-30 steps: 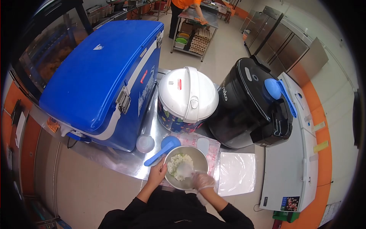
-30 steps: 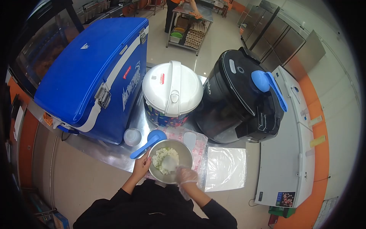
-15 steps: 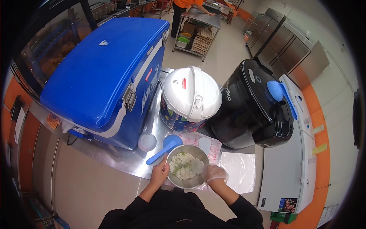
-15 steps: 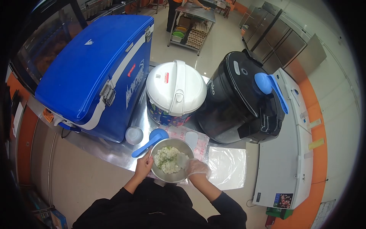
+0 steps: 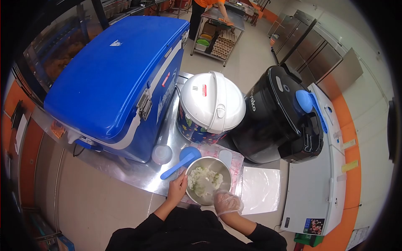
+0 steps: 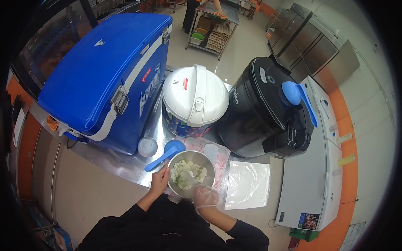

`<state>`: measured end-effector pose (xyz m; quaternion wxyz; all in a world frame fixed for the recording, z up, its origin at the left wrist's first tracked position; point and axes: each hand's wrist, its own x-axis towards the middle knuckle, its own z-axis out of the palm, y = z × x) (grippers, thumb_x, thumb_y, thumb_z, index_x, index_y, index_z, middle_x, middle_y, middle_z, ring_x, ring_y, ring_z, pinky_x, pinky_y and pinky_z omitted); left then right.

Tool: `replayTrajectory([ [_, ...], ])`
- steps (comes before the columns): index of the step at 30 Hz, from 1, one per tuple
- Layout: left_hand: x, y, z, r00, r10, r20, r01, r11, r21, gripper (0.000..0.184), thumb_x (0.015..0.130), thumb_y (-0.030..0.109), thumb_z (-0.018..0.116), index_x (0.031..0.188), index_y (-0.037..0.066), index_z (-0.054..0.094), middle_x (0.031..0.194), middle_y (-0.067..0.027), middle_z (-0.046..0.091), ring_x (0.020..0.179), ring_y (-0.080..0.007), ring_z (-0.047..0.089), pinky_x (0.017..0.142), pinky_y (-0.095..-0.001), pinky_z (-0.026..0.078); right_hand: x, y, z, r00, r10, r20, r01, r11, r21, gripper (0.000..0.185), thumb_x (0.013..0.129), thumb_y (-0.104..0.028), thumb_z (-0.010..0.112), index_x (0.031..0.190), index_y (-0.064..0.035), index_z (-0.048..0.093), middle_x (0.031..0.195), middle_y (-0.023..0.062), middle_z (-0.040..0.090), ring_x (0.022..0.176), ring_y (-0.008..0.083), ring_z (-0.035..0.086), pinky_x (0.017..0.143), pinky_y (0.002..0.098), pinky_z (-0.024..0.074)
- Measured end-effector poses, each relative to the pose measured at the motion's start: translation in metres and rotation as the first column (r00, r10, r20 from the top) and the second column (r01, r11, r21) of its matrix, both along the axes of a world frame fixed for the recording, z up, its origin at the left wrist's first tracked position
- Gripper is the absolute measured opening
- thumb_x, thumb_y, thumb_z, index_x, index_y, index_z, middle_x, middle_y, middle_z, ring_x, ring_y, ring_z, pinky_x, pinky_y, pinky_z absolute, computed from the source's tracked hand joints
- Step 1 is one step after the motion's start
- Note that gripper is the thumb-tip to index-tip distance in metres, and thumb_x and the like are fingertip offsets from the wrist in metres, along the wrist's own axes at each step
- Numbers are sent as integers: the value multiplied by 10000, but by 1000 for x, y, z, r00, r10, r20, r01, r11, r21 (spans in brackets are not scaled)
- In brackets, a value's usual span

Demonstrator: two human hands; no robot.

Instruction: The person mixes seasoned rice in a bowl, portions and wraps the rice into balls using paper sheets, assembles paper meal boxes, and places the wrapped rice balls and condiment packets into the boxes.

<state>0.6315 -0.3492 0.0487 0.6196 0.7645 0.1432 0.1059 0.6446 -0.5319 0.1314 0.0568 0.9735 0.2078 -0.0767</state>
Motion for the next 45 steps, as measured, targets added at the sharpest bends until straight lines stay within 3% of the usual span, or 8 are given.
replayTrajectory([
  [5, -2, 1, -34, 998, 8, 68, -7, 1000, -17, 353, 916, 88, 502, 1251, -22, 500, 617, 20, 495, 578, -9, 416, 507, -194, 361, 31, -7, -27, 979, -158, -126, 153, 987, -50, 229, 827, -219, 517, 709, -92, 666, 719, 136, 666, 665, 288, 669, 545, 406, 519],
  [8, -5, 4, -17, 1000, -3, 8, 3, 1000, 27, 356, 908, 74, 506, 1252, -22, 499, 607, 22, 498, 565, -6, 418, 497, -190, 362, 41, -8, -19, 976, -139, -167, 134, 990, -42, 262, 826, -295, 516, 796, -90, 677, 786, 153, 669, 696, 309, 669, 582, 426, 527],
  [11, -1, -2, -11, 998, 43, 41, -41, 998, -40, 336, 878, 83, 535, 1203, -5, 539, 588, -122, 508, 527, -45, 446, 481, -248, 392, 31, 17, -1, 957, -168, -236, 154, 985, -79, 231, 837, -207, 488, 856, -84, 682, 864, 159, 673, 763, 305, 671, 643, 408, 537],
  [14, -4, 3, -26, 999, 35, 1, -35, 999, -11, 339, 879, 81, 533, 1206, -10, 535, 560, -104, 468, 512, -41, 422, 468, -246, 374, 40, 10, -38, 946, -131, -295, 100, 988, -118, 252, 854, -197, 468, 883, -74, 686, 874, 155, 675, 819, 298, 671, 678, 399, 539],
  [29, 0, 2, -8, 1000, -1, -5, 1, 1000, 24, 350, 867, 99, 553, 1207, 16, 544, 537, -99, 396, 483, -52, 380, 448, -252, 354, 64, 21, 23, 934, -176, -312, 88, 957, -275, 216, 847, -157, 504, 975, -71, 656, 990, 128, 664, 911, 267, 658, 727, 370, 535],
  [33, -4, 2, -15, 999, 34, -8, -33, 998, 51, 354, 870, 99, 549, 1215, 21, 538, 549, -123, 408, 493, -50, 389, 455, -255, 360, 62, 7, 46, 969, -214, -124, 167, 936, -310, 182, 830, -136, 525, 945, -114, 663, 936, 86, 672, 849, 259, 666, 677, 371, 534],
  [37, -2, -5, -15, 998, 47, 33, -48, 999, 25, 343, 883, 102, 536, 1217, 25, 539, 553, -126, 418, 498, -49, 402, 462, -256, 367, 61, 5, 3, 951, -186, -246, 111, 951, -289, 204, 846, -173, 502, 940, -69, 651, 923, 105, 667, 858, 253, 661, 707, 358, 522],
  [45, -3, -3, -19, 999, 27, -22, -31, 979, -204, 329, 910, 117, 517, 1224, 21, 541, 576, -24, 476, 542, -28, 417, 487, -224, 373, 29, 2, 31, 991, -14, -136, 5, 998, -67, 186, 815, -187, 505, 797, -90, 663, 764, 133, 670, 667, 284, 667, 583, 398, 525],
])
